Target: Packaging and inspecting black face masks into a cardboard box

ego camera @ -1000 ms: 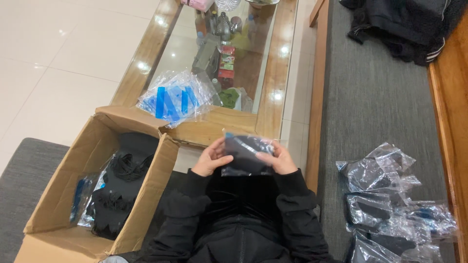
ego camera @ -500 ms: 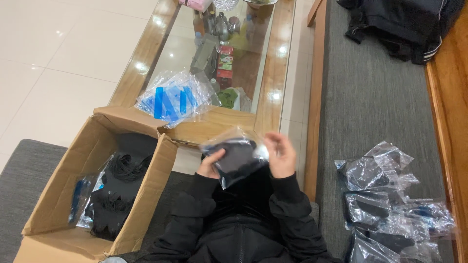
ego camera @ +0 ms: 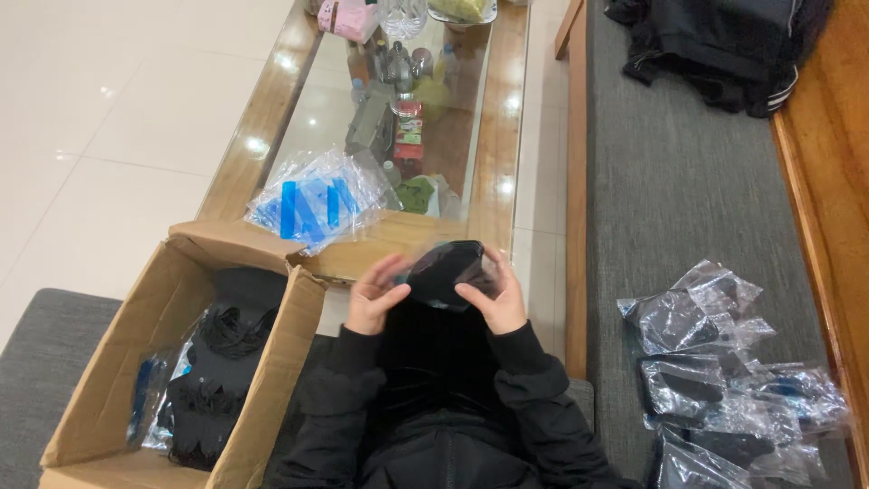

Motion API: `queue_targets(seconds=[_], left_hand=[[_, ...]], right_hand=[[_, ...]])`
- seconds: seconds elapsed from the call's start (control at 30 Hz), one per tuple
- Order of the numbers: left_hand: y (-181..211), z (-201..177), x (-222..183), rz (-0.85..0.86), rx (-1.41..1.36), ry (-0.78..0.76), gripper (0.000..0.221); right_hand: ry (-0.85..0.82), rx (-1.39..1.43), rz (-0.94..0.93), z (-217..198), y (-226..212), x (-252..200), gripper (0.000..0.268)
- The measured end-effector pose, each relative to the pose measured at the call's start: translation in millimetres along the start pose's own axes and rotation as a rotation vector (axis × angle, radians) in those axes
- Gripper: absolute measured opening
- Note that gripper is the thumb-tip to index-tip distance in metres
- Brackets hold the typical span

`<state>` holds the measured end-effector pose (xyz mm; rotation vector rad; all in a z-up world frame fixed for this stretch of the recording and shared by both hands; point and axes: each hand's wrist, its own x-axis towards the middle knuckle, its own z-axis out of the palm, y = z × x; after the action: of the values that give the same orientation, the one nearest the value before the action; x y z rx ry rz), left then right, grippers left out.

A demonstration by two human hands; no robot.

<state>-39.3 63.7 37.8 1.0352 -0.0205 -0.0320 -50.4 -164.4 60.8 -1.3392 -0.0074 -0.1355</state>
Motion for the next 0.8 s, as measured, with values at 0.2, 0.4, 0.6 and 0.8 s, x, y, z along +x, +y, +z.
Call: queue_targets(seconds=[0.2,0.4,0.6,0.8], left_hand=[[22,20,35,0.136,0.600,-0.247,0.097],[16,44,36,0.148,0.493,-0.288,0.048],[15,40,37,0.190,0.534,-0.240,0.042],[2,43,28,0.018,0.514,-0.133,0.018]], right_hand=[[0.000,-0.341,-0.089,11,-27,1,0.099],[0.033,-0.373,-0.042,-1,-19,-1,0.071],[0.020,-0.454,-0.094,1,-21,-2,0.070],[0.141,-0.479,-0.112,-6,0,-9,0.030]])
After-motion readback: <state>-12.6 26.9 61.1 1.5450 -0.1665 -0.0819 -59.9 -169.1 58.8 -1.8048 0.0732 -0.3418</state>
